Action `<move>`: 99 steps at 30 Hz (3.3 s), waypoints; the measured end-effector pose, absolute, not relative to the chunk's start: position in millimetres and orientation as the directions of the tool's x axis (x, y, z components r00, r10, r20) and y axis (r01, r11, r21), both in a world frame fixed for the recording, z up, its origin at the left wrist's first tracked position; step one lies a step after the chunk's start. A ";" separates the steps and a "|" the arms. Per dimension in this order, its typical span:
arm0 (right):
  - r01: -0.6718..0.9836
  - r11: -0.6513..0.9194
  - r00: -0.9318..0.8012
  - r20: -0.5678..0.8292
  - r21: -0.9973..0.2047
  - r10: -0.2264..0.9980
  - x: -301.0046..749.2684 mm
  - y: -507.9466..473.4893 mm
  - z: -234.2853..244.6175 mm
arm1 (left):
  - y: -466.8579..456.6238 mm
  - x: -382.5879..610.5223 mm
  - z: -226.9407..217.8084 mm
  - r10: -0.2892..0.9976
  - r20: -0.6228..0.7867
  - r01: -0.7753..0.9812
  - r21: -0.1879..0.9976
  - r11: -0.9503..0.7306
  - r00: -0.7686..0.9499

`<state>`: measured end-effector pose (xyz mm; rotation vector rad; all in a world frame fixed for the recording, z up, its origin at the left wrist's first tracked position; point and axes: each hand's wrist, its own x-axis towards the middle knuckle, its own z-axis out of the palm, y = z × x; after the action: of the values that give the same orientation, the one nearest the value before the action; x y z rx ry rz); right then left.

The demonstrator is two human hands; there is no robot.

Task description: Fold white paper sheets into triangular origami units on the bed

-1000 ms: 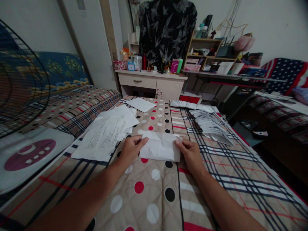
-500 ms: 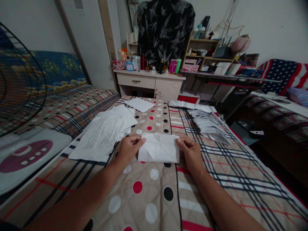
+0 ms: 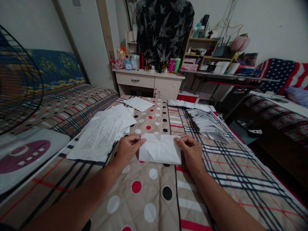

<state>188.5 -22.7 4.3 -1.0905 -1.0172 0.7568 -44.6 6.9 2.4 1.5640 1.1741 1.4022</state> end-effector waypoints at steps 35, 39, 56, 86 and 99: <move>0.018 0.287 0.376 0.272 -0.958 0.886 188.9 -22.0 3.4 | 9.0 -46.6 -2.2 0.948 0.295 0.108 0.953 -0.283 -0.116; 0.006 0.284 0.375 0.265 -0.959 0.888 189.2 -20.9 1.3 | 8.8 -46.5 -3.6 0.947 0.300 0.102 0.952 -0.289 -0.117; -0.003 0.191 0.426 0.171 -0.982 0.888 186.9 -21.4 3.8 | 7.8 -43.8 -0.7 0.964 0.232 0.088 0.971 -0.222 -0.127; 0.769 0.008 0.224 0.281 -0.639 0.933 197.5 -6.3 -5.6 | 8.2 -39.4 -2.2 0.869 0.382 0.726 0.493 -0.479 0.314; 0.783 0.038 0.156 0.254 -0.621 0.954 197.9 -3.9 -6.8 | 5.8 -41.6 0.0 0.690 0.294 0.617 0.310 -0.724 0.662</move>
<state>197.9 -3.9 -6.8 -1.7781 -1.6615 0.3324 -41.6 5.8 0.0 2.6937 1.0700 0.5901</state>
